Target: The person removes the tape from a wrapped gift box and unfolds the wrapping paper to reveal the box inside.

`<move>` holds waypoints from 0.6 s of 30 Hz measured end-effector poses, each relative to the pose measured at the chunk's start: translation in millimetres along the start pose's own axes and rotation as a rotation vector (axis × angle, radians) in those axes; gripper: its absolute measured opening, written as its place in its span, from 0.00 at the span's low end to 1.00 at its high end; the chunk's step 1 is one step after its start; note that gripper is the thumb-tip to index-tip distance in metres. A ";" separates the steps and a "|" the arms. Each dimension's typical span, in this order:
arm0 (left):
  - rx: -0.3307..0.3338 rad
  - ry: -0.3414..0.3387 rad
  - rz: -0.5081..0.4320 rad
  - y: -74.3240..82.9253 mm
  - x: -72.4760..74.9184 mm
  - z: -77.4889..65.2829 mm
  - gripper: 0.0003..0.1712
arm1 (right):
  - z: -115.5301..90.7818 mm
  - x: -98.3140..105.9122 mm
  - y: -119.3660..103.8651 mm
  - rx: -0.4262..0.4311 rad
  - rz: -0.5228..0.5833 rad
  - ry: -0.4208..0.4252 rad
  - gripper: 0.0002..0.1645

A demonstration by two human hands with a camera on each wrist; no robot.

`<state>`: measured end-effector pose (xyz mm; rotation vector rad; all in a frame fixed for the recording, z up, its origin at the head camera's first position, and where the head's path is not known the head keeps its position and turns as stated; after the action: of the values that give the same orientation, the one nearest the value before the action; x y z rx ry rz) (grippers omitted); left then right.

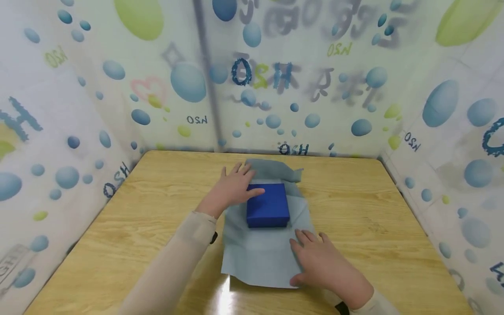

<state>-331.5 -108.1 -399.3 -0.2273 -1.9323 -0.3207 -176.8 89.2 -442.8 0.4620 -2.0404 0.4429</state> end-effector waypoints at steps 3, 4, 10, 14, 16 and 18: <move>0.022 -0.021 -0.038 -15.7 -9.2 6.7 0.41 | 5.0 -10.7 6.3 -0.042 0.047 -0.079 0.65; 0.033 -0.024 -0.034 -20.3 -11.7 11.3 0.40 | 6.5 -13.9 8.5 -0.054 0.060 -0.102 0.66; 0.100 -0.013 0.010 -44.8 -20.8 35.1 0.39 | 12.4 -25.9 13.6 -0.079 0.092 -0.162 0.67; 0.109 0.001 -0.018 -59.0 -24.3 46.8 0.39 | 12.9 -26.3 13.8 -0.071 0.101 -0.158 0.66; 0.114 -0.009 -0.033 -66.6 -28.2 50.9 0.39 | 12.5 -25.6 14.1 -0.069 0.107 -0.157 0.66; 0.119 -0.027 -0.050 -73.7 -33.1 53.9 0.39 | 12.3 -25.0 14.5 -0.066 0.109 -0.156 0.66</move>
<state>-388.9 -160.3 -457.6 -0.1051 -1.9784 -0.2354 -181.3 99.3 -472.2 0.3558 -2.2319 0.4137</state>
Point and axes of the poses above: each hand's wrist, its own z-axis towards the middle knuckle, its own x-axis out of the back of the hand, y = z × x, the point moved 8 cm from there along z, towards the middle knuckle, and after that the axes turned 13 degrees about -y, right-handed, at the moved point
